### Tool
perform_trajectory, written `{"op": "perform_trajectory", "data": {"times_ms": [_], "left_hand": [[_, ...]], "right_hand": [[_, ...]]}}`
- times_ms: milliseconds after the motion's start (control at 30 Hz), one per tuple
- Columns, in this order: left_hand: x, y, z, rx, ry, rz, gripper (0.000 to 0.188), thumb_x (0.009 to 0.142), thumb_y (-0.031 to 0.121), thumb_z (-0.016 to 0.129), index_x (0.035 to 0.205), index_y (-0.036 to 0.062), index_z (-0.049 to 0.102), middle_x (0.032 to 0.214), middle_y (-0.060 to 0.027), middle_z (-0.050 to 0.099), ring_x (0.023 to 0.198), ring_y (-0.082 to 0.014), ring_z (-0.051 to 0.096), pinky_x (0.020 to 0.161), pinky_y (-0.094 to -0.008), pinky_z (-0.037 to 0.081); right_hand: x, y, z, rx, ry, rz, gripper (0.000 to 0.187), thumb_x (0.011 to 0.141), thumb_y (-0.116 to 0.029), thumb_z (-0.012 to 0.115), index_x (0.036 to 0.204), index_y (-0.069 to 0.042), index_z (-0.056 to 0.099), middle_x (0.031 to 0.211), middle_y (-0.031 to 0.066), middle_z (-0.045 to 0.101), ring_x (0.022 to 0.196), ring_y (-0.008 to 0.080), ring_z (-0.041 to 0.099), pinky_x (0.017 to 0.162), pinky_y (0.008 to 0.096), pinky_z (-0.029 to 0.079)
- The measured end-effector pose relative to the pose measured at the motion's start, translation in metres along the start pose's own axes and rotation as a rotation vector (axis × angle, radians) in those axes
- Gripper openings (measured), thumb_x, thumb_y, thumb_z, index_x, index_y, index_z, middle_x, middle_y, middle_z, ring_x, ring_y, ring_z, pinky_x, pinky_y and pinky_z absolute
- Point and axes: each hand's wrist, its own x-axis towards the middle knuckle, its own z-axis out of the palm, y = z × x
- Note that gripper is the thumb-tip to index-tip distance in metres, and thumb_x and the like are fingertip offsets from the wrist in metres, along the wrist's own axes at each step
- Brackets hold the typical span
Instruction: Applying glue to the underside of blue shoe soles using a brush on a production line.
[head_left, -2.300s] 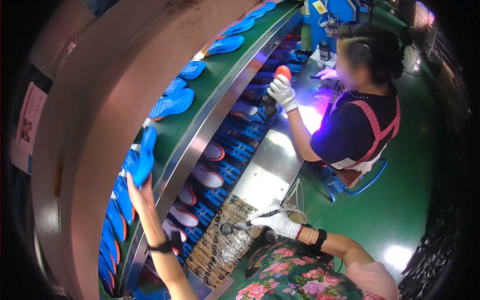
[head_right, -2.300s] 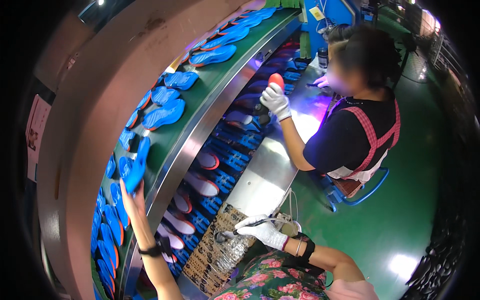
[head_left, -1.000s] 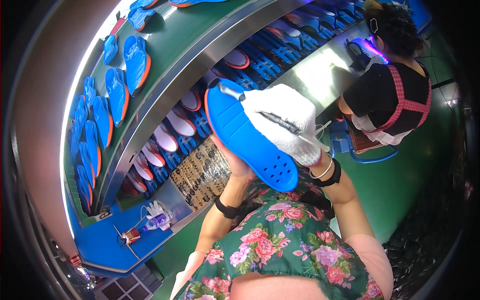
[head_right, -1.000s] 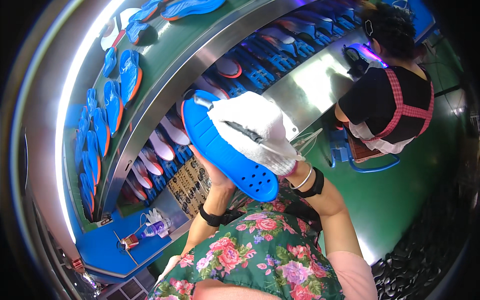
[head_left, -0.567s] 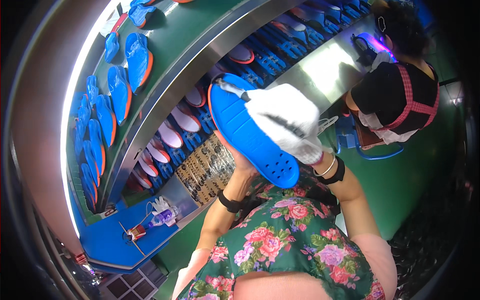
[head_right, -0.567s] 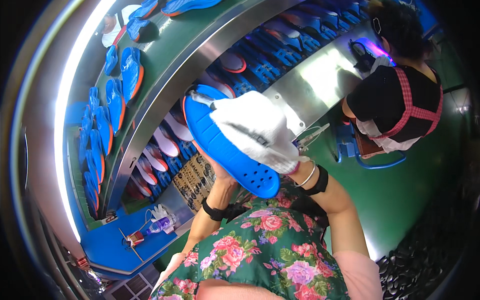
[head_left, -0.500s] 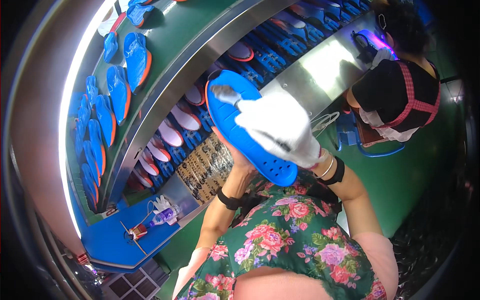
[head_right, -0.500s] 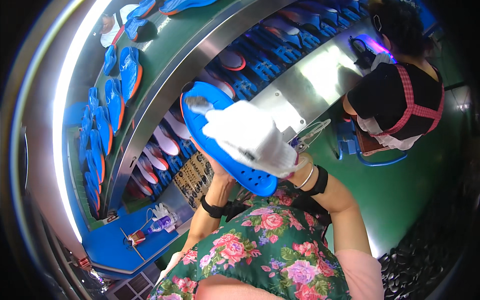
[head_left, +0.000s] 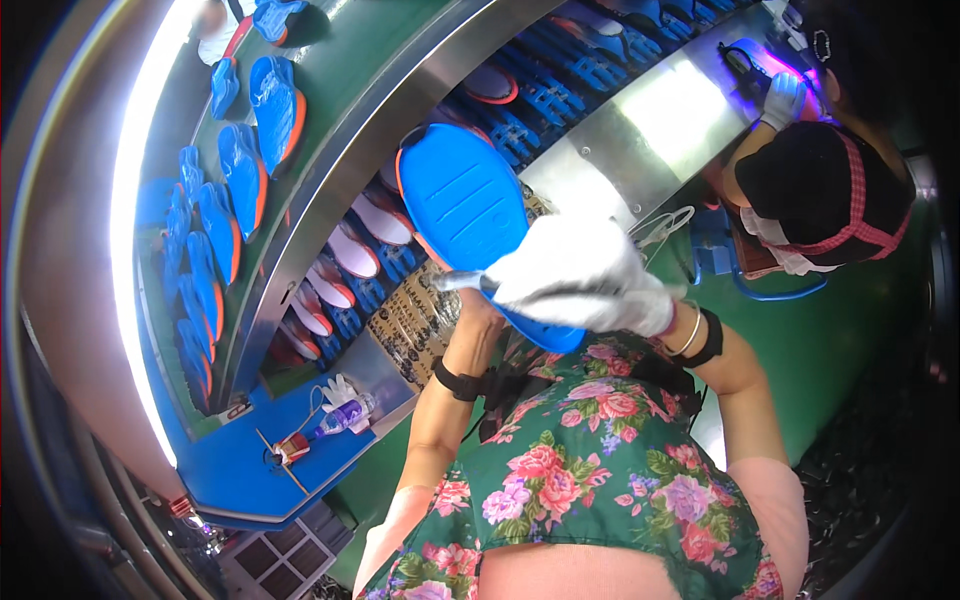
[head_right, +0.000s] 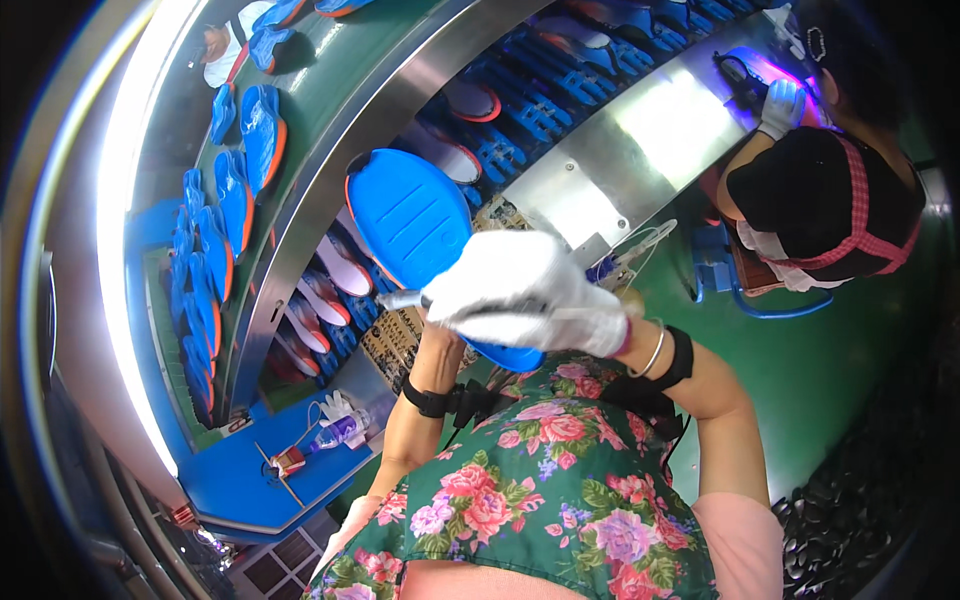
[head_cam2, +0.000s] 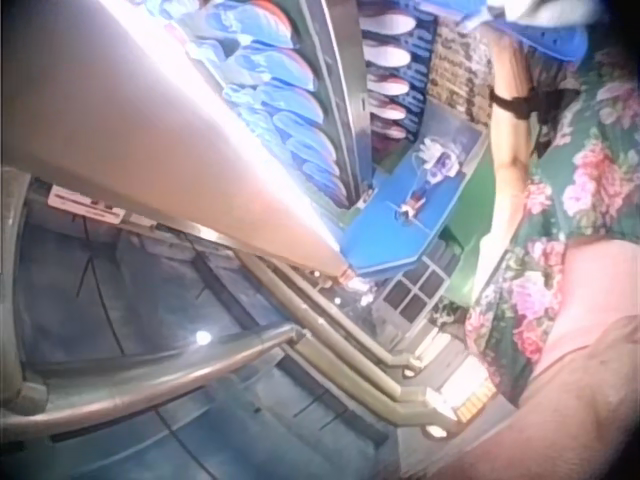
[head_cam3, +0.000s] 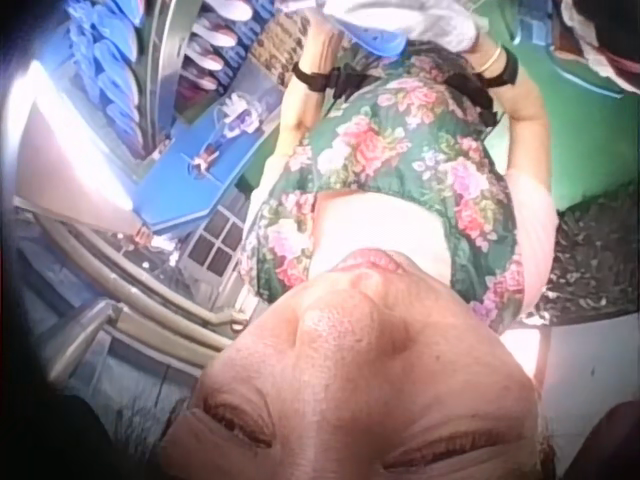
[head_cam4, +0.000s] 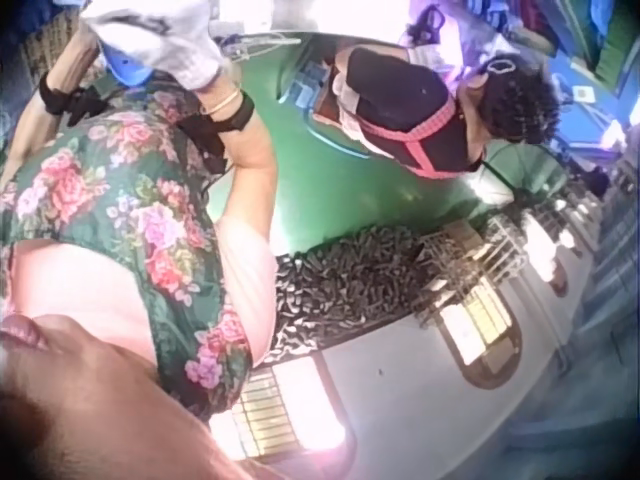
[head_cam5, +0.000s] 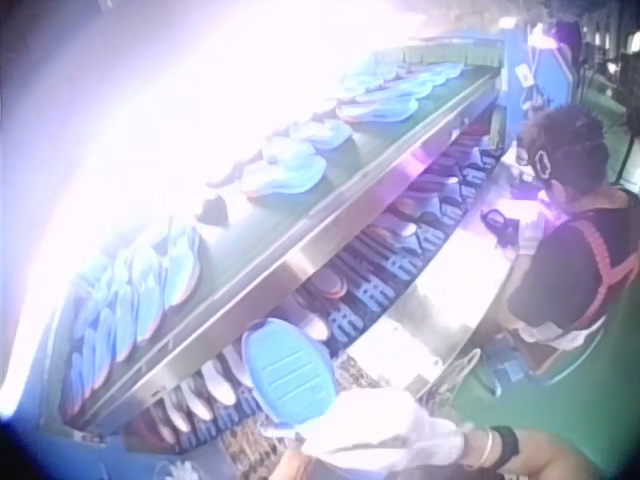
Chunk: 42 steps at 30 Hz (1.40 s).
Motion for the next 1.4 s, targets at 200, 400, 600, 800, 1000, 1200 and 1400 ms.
{"op": "perform_trajectory", "data": {"times_ms": [200,400,600,800,1000,1200,1400], "left_hand": [[0.024,0.006,-0.01,-0.755,-0.368,-0.059,0.106,0.086,0.09,0.042,0.157,0.0127,0.033,0.138,-0.0147,0.059,0.119,-0.0326,0.063,0.102,-0.0499,0.054],[0.03,0.01,-0.008,-0.5,-0.338,-0.078,0.124,0.069,0.106,0.033,0.13,-0.0003,0.052,0.102,-0.0239,0.067,0.086,-0.0329,0.069,0.075,-0.0472,0.06],[0.037,0.011,-0.009,-0.574,-0.536,-0.156,0.122,0.056,0.106,0.051,0.113,-0.0011,0.058,0.097,-0.0166,0.065,0.094,-0.0298,0.06,0.084,-0.0438,0.055],[0.04,0.009,-0.01,-0.739,-0.534,-0.079,0.128,0.059,0.105,0.048,0.138,0.0047,0.05,0.109,-0.0192,0.068,0.092,-0.0373,0.065,0.082,-0.0541,0.053],[0.045,0.017,-0.02,-0.701,-0.496,-0.071,0.122,0.063,0.103,0.049,0.138,0.008,0.048,0.105,-0.0151,0.067,0.085,-0.0329,0.064,0.082,-0.0501,0.052],[0.052,0.02,-0.022,-0.691,-0.47,-0.085,0.119,0.065,0.1,0.053,0.141,0.0084,0.046,0.109,-0.0171,0.065,0.084,-0.033,0.064,0.079,-0.0476,0.052],[0.057,0.029,-0.026,-0.546,-0.555,-0.07,0.122,0.067,0.101,0.05,0.143,0.0066,0.045,0.112,-0.0197,0.065,0.081,-0.0354,0.066,0.075,-0.0484,0.052]], "right_hand": [[-0.007,0.009,0.006,-0.365,0.016,-0.12,0.027,0.081,-0.006,0.079,0.108,-0.01,0.078,0.107,0.0103,0.076,0.089,0.0276,0.071,0.079,0.0389,0.058],[-0.017,0.015,-0.001,-0.013,0.017,0.016,0.024,0.08,-0.007,0.079,0.104,-0.01,0.079,0.101,0.0091,0.076,0.086,0.0278,0.071,0.078,0.0386,0.058],[-0.041,0.005,0.022,-0.304,-0.015,-0.081,0.027,0.081,-0.01,0.081,0.108,-0.013,0.079,0.106,0.0068,0.077,0.086,0.0239,0.073,0.075,0.0372,0.059],[-0.044,0.006,0.001,-0.156,0.089,0.097,0.024,0.081,-0.011,0.08,0.104,-0.014,0.079,0.102,0.0056,0.077,0.085,0.0259,0.071,0.076,0.0378,0.058],[-0.056,-0.004,0.014,-0.128,-0.068,0.005,0.026,0.078,-0.009,0.082,0.104,-0.012,0.078,0.106,0.007,0.077,0.086,0.0238,0.073,0.072,0.0374,0.059],[-0.058,0.006,0.008,-0.206,0.036,-0.031,0.027,0.078,-0.004,0.08,0.104,-0.01,0.077,0.104,0.0083,0.077,0.086,0.0251,0.072,0.072,0.0378,0.059],[-0.071,-0.001,0.011,0.067,-0.196,0.004,0.016,0.082,-0.013,0.077,0.098,-0.013,0.077,0.1,0.0068,0.075,0.088,0.0248,0.07,0.077,0.0386,0.056]]}}
